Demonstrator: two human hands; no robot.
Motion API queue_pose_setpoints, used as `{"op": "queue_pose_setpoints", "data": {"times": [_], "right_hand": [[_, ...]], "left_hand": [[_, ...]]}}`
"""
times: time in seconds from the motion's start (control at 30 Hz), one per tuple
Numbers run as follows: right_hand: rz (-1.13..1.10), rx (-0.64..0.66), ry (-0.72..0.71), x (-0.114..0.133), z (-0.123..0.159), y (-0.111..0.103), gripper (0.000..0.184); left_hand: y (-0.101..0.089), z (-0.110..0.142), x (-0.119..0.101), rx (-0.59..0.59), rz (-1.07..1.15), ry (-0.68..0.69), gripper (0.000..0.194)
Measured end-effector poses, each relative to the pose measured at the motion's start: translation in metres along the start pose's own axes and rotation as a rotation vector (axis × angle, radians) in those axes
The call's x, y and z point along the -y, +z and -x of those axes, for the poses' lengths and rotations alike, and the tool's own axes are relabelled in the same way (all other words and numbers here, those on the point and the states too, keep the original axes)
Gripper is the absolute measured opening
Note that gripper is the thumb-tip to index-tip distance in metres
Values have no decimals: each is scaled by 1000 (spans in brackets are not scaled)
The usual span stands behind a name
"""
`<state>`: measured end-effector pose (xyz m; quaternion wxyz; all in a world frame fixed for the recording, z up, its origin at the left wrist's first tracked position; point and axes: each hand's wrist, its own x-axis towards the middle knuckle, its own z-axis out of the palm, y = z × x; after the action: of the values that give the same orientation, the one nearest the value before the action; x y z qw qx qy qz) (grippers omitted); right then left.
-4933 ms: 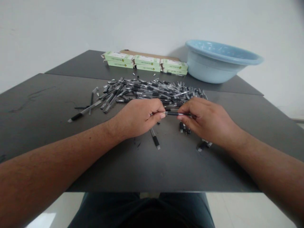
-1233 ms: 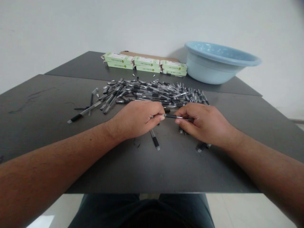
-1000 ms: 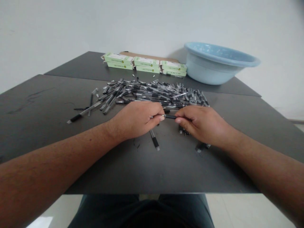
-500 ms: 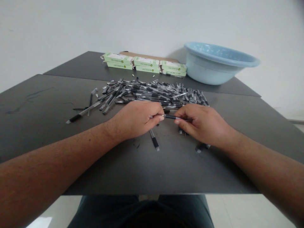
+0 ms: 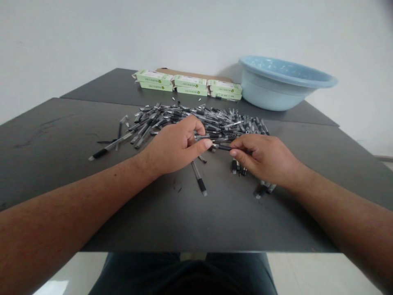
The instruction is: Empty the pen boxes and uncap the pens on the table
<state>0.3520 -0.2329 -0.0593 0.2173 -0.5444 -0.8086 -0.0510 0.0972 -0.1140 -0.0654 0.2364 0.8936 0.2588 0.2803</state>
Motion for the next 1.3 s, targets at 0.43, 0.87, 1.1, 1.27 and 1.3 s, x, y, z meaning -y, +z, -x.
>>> {"op": "queue_pose_setpoints", "data": {"times": [0.43,0.87,1.1,1.27,1.3], "right_hand": [[-56,-12,-109,20,3,-4,20],[-80,43,-159,26,4,4,23],[-83,64,-162,29,3,7,19],[-84,52,-166,31,3,9,19],[-91,52,-161,31,3,9,19]], "left_hand": [[12,3,2,273,688,-156,99],[14,10,-6,288,582,-120,93],[21,10,-6,213,567,-144,86],[32,11,-4,132,717,-133,83],[34,11,-5,115,737,-134,83]]}}
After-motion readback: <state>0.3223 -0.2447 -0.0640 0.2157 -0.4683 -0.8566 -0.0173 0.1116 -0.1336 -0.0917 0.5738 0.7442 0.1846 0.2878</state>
